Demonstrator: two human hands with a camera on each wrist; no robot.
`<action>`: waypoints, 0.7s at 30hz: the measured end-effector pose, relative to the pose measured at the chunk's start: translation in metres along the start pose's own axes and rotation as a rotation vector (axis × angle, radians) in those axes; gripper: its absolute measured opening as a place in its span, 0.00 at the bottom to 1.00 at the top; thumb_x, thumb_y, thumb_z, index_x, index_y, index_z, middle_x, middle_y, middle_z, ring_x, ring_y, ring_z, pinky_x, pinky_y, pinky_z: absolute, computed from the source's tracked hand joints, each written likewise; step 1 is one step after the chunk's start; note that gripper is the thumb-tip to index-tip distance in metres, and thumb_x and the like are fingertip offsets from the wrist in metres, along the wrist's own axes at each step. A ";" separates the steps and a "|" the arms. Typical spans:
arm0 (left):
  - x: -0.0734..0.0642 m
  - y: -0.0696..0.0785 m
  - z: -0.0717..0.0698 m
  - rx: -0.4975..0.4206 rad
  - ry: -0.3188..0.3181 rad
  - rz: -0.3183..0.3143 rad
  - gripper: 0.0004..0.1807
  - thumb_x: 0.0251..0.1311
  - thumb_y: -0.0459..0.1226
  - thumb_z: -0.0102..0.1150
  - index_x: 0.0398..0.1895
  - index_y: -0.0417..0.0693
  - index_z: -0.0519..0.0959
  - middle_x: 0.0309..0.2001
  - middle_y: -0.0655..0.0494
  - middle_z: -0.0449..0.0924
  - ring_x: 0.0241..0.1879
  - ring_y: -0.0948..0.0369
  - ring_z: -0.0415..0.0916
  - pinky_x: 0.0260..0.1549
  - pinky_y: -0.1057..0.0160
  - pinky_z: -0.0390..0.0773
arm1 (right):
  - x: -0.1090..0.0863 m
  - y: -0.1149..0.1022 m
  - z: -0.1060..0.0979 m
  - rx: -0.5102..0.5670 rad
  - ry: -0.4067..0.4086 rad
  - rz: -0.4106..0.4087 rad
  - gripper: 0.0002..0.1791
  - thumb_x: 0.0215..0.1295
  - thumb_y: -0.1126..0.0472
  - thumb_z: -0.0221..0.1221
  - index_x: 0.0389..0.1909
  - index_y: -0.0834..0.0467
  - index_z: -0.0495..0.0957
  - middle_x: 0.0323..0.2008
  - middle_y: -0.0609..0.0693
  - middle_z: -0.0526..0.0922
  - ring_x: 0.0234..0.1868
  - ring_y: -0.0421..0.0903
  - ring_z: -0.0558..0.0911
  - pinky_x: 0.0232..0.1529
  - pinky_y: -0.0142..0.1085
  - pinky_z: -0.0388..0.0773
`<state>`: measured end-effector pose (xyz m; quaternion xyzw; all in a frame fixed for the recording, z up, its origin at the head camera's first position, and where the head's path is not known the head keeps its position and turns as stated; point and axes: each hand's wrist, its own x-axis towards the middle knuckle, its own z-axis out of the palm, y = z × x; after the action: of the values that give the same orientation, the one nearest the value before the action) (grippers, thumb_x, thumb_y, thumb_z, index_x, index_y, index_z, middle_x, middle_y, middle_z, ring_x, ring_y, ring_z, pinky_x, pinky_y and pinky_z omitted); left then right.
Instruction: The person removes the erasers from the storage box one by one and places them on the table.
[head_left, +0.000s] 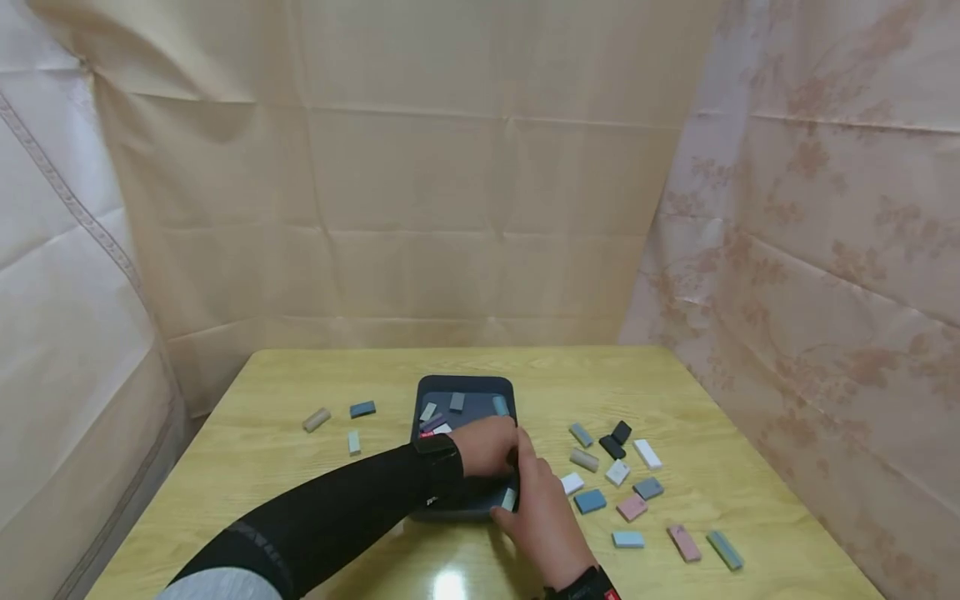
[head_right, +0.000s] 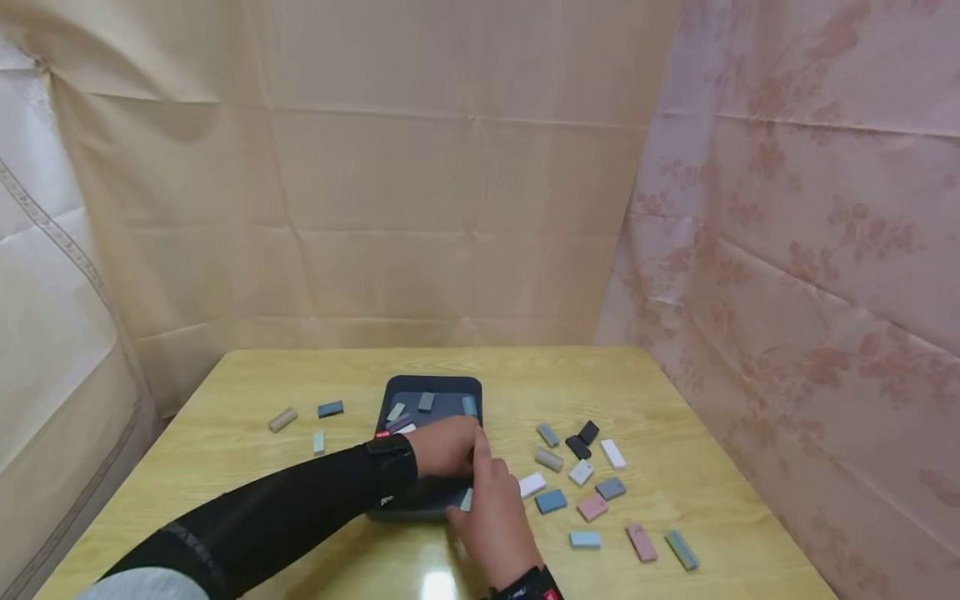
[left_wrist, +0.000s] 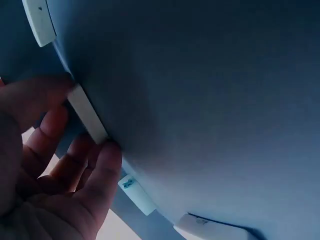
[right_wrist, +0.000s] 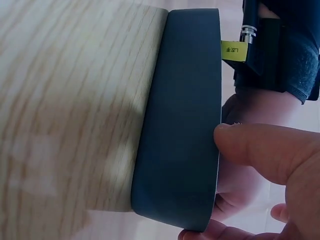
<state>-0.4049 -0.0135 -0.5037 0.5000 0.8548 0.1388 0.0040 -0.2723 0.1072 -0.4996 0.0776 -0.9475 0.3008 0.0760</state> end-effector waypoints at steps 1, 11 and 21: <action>-0.001 0.000 -0.001 0.005 0.002 -0.011 0.11 0.45 0.34 0.70 0.25 0.64 0.82 0.23 0.72 0.75 0.24 0.70 0.69 0.25 0.70 0.70 | 0.000 0.000 -0.001 -0.004 0.001 0.001 0.63 0.45 0.56 0.77 0.76 0.54 0.44 0.56 0.58 0.73 0.54 0.52 0.73 0.53 0.50 0.72; -0.034 -0.006 -0.028 0.148 0.067 -0.142 0.06 0.45 0.37 0.69 0.29 0.54 0.85 0.32 0.62 0.68 0.28 0.65 0.66 0.25 0.67 0.70 | -0.002 -0.002 0.000 -0.009 -0.015 -0.001 0.59 0.46 0.55 0.76 0.75 0.56 0.49 0.53 0.60 0.73 0.50 0.51 0.74 0.51 0.49 0.74; -0.082 -0.051 -0.096 0.110 0.172 -0.473 0.07 0.48 0.32 0.63 0.19 0.52 0.78 0.26 0.61 0.64 0.23 0.64 0.62 0.23 0.64 0.68 | -0.006 -0.006 0.002 -0.053 0.009 0.003 0.57 0.47 0.53 0.76 0.74 0.59 0.52 0.53 0.63 0.72 0.52 0.57 0.74 0.51 0.52 0.74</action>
<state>-0.4210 -0.1300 -0.4344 0.2720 0.9514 0.1295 -0.0637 -0.2657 0.1017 -0.4988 0.0730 -0.9549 0.2759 0.0819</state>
